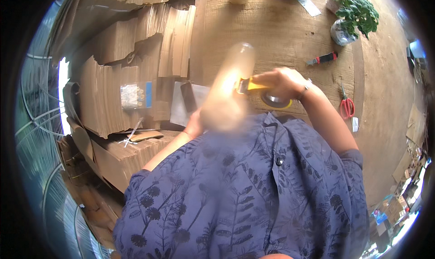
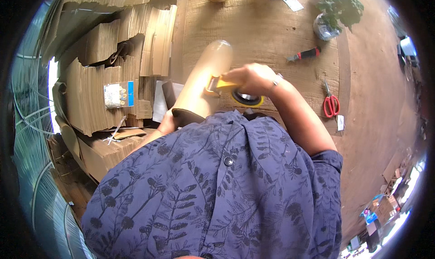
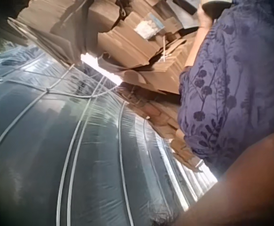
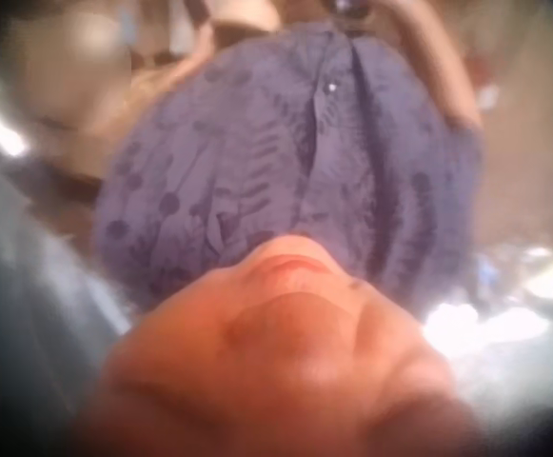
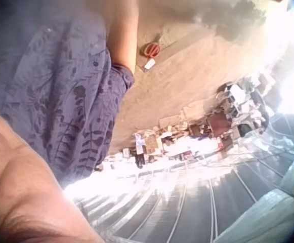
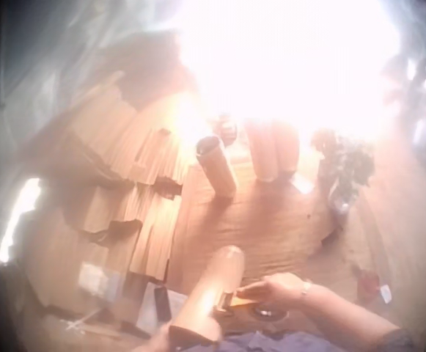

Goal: The person rolls corrugated cardboard sheets around cylindrical forms to create tubes, secures the seams with tape, and stacks the finished tubes. They also place a potted plant inside one of the tubes and trim the edges with scissors.

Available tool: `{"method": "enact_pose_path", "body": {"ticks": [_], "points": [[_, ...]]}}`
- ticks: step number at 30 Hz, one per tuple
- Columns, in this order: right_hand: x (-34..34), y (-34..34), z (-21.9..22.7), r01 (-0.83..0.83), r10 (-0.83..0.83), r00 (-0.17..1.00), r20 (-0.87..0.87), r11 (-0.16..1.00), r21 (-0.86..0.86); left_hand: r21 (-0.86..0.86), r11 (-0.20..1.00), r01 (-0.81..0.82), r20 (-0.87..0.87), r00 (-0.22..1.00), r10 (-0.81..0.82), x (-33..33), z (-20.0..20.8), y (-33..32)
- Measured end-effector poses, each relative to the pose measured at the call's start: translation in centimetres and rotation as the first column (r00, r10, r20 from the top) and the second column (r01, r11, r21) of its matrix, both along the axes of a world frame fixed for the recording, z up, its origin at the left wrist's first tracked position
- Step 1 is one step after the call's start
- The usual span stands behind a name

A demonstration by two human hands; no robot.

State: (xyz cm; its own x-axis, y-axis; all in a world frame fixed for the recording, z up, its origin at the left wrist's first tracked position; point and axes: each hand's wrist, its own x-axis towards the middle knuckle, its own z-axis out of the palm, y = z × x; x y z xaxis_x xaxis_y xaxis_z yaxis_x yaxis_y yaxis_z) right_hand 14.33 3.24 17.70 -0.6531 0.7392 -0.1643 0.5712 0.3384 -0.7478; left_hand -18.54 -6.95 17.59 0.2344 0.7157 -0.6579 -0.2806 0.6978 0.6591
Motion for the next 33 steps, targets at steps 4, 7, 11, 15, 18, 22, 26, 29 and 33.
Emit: {"method": "enact_pose_path", "body": {"ticks": [4, 7, 11, 15, 18, 22, 26, 29, 33], "points": [[-3.9, 2.6, 0.7, -0.066, 0.062, 0.994, 0.094, 0.997, 0.042, 0.293, 0.549, 0.783, -0.899, 0.422, -0.12, -1.5, 3.4, 2.8], [-3.8, 1.2, 0.0, -0.072, 0.075, 0.994, 0.079, 0.997, -0.041, 0.26, 0.121, 0.958, -0.946, 0.228, 0.231, -1.6, 2.5, 2.0], [0.8, -3.4, -5.4, -0.09, 0.073, 0.987, 0.144, 0.99, 0.112, 0.171, -0.012, 0.985, -0.873, 0.157, 0.461, -0.3, 3.0, 1.6], [-2.4, -2.4, -2.2, -0.174, 0.201, 0.894, 0.399, 0.979, -0.103, 0.163, 0.048, 0.985, -0.861, 0.119, 0.494, -1.2, 0.8, 0.4], [-4.6, 1.3, -3.7, -0.292, 0.368, 0.861, 0.352, 0.923, -0.252, 0.408, 0.336, 0.849, -0.911, 0.353, 0.213, -1.7, -0.5, -0.4], [-2.0, -2.2, -10.3, -0.24, 0.388, 0.557, 0.734, 0.922, -0.305, 0.334, 0.708, 0.622, -0.845, 0.531, -0.069, -5.2, -1.3, 1.5], [6.4, -6.9, -12.7, 0.453, -0.273, 0.823, 0.499, 0.845, -0.285, 0.403, 0.725, 0.559, -0.856, 0.51, 0.083, -6.2, -0.4, 5.8], [12.1, -10.2, -22.8, 0.694, -0.646, 0.717, 0.263, 0.621, -0.364, 0.385, 0.776, 0.5, -0.807, 0.591, 0.02, -2.6, 3.0, 11.8], [13.3, -12.3, -25.7, 0.772, -0.779, 0.58, 0.237, 0.433, -0.466, 0.138, 0.864, 0.485, -0.732, 0.637, -0.241, 2.0, 8.0, 18.2]]}}
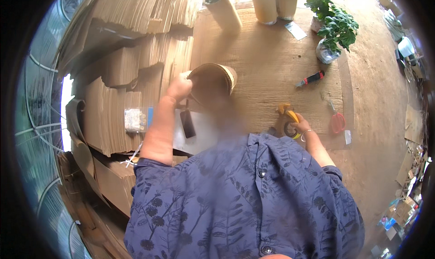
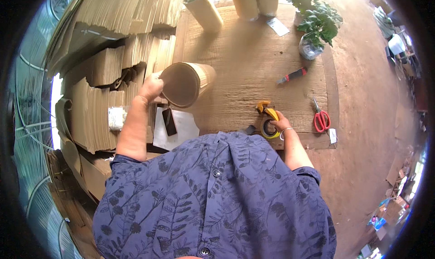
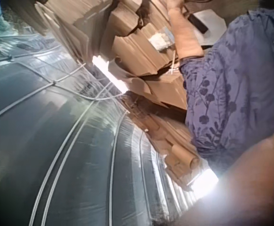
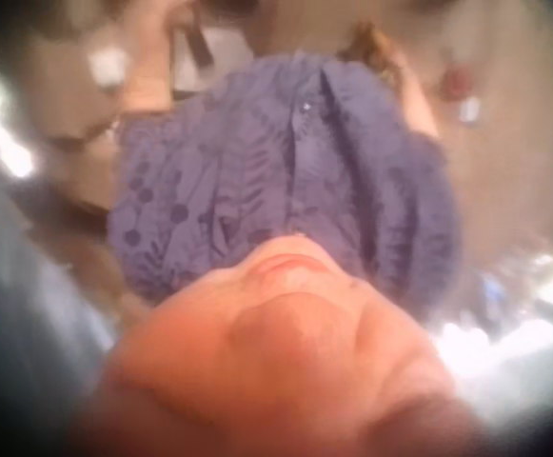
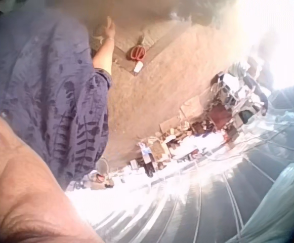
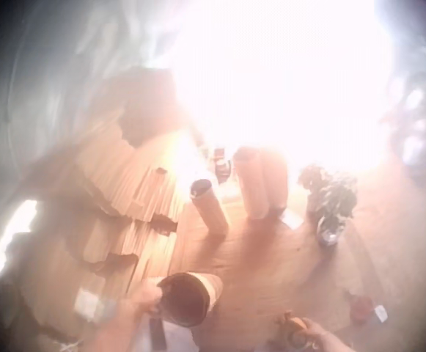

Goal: The person rolls corrugated cardboard sheets around cylindrical forms to create tubes, secures the seams with tape, and stacks the finished tubes. They also place a potted plant inside one of the tubes and trim the edges with scissors.

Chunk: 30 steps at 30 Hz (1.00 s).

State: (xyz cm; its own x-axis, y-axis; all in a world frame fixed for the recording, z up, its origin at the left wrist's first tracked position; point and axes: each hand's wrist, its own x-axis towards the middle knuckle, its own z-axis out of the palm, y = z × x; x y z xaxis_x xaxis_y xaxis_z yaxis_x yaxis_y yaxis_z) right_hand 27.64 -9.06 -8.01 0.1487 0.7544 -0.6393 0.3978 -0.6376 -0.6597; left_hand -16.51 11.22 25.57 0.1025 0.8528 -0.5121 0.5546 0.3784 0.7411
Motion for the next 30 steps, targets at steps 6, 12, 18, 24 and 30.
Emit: {"method": "enact_pose_path", "body": {"ticks": [6, 12, 18, 24, 30], "points": [[-3.3, 2.4, 11.5, -0.301, 0.165, 0.818, 0.551, 0.939, 0.165, -0.035, 0.955, 0.295, -0.153, 0.943, -0.297, 2.2, 2.8, 4.2], [-8.3, 8.1, 34.5, -0.411, 0.35, 0.869, 0.35, 0.114, 0.905, -0.028, 0.818, 0.574, -0.398, 0.744, -0.536, 8.7, -1.9, 5.8], [-10.2, 13.0, 33.4, -0.753, 0.518, 0.609, 0.601, 0.141, 0.643, 0.131, 0.954, 0.27, 0.071, 0.957, -0.281, 8.4, -0.8, 4.3], [-9.8, 21.0, 33.9, -0.709, 0.362, 0.702, 0.613, 0.426, 0.561, 0.049, 0.994, 0.096, 0.132, 0.986, -0.101, 0.9, -6.0, -2.0], [-6.8, 29.8, 32.6, -0.732, 0.284, 0.678, 0.678, 0.348, 0.586, -0.186, 0.976, -0.113, -0.092, 0.991, 0.098, -3.9, -8.7, -13.2]]}}
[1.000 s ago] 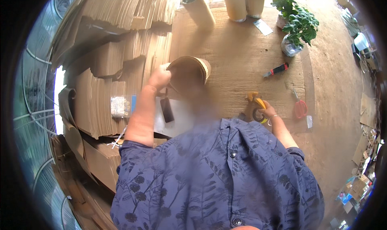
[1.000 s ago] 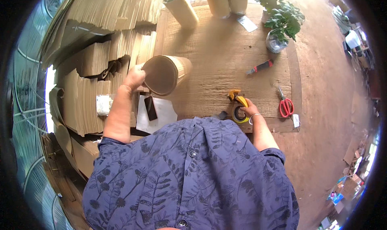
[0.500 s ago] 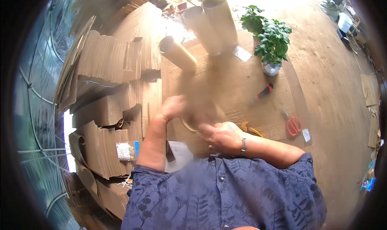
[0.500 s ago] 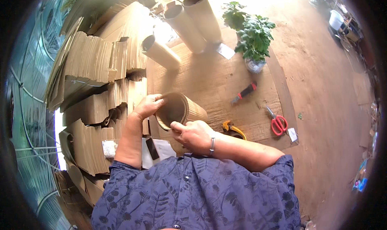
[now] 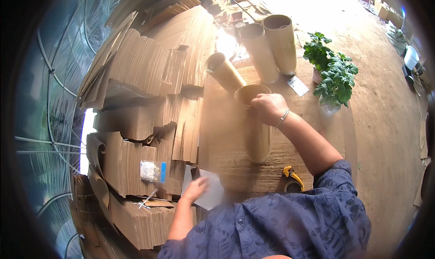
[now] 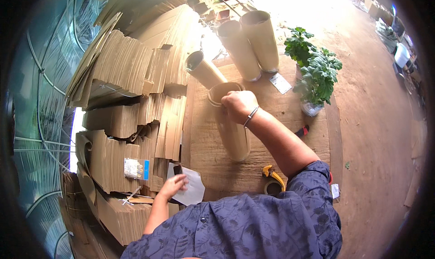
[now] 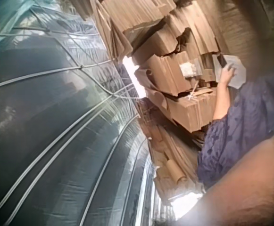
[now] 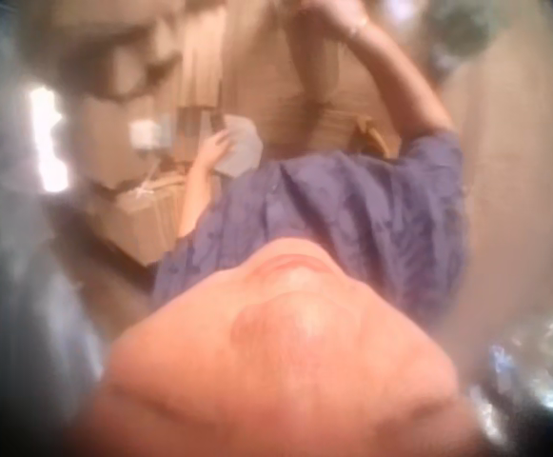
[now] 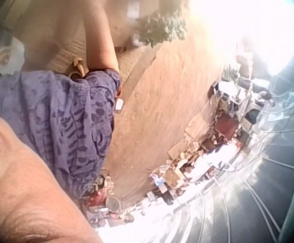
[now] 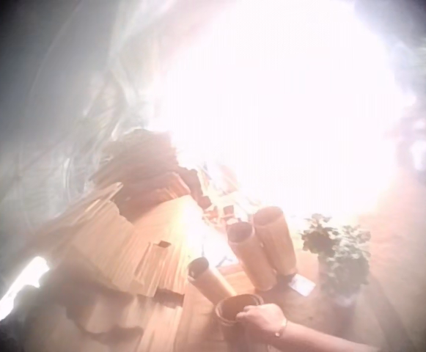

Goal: The person rolls corrugated cardboard sheets around cylindrical forms to create tubes, secures the seams with tape, and stacks the finished tubes. They also place a potted plant inside one of the tubes and trim the edges with scissors.

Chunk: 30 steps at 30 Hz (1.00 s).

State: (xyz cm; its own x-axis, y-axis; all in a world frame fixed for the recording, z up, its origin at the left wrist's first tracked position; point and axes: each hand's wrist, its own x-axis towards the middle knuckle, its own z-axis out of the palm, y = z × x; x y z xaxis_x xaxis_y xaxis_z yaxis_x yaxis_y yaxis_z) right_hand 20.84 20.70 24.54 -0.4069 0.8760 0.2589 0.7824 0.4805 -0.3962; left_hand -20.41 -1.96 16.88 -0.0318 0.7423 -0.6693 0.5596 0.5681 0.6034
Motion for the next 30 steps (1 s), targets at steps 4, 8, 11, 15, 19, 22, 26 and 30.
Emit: {"method": "enact_pose_path", "body": {"ticks": [4, 8, 11, 15, 19, 22, 26, 30], "points": [[0.9, 2.7, 2.6, 0.063, -0.055, 0.986, 0.155, 0.997, -0.048, -0.16, 0.969, -0.187, 0.034, 0.98, 0.195, -1.7, 0.3, -5.3], [3.5, 6.2, 2.3, 0.175, -0.177, 0.966, 0.187, 0.984, 0.024, -0.173, 0.938, -0.301, 0.117, 0.939, 0.323, -1.0, 2.7, -7.1], [6.0, 9.6, -0.3, 0.256, -0.255, 0.967, -0.027, 0.954, 0.154, -0.171, 0.935, -0.31, 0.118, 0.936, 0.332, -1.4, 3.5, -8.1], [8.3, 12.8, -2.1, 0.44, -0.421, 0.896, -0.137, 0.885, 0.154, -0.193, 0.939, -0.283, 0.047, 0.954, 0.297, -1.4, 3.0, -8.0], [9.8, 14.6, -3.2, 0.472, -0.432, 0.867, -0.248, 0.871, 0.134, -0.207, 0.945, -0.254, -0.005, 0.966, 0.259, -1.2, 1.9, -8.4], [6.9, 10.8, -3.8, 0.477, -0.339, 0.851, -0.402, 0.819, 0.319, -0.21, 0.955, -0.211, -0.059, 0.977, 0.203, -0.7, 1.1, -8.9], [2.5, 2.8, -11.2, 0.289, -0.173, 0.897, -0.406, 0.926, 0.244, -0.119, 0.982, -0.145, -0.07, 0.988, 0.137, -2.2, -3.4, -10.5], [-2.5, -10.4, -18.1, -0.191, 0.047, 0.958, -0.283, 0.841, -0.506, 0.032, 0.999, -0.006, -0.118, 0.993, 0.01, -2.3, -6.2, -10.9]]}}
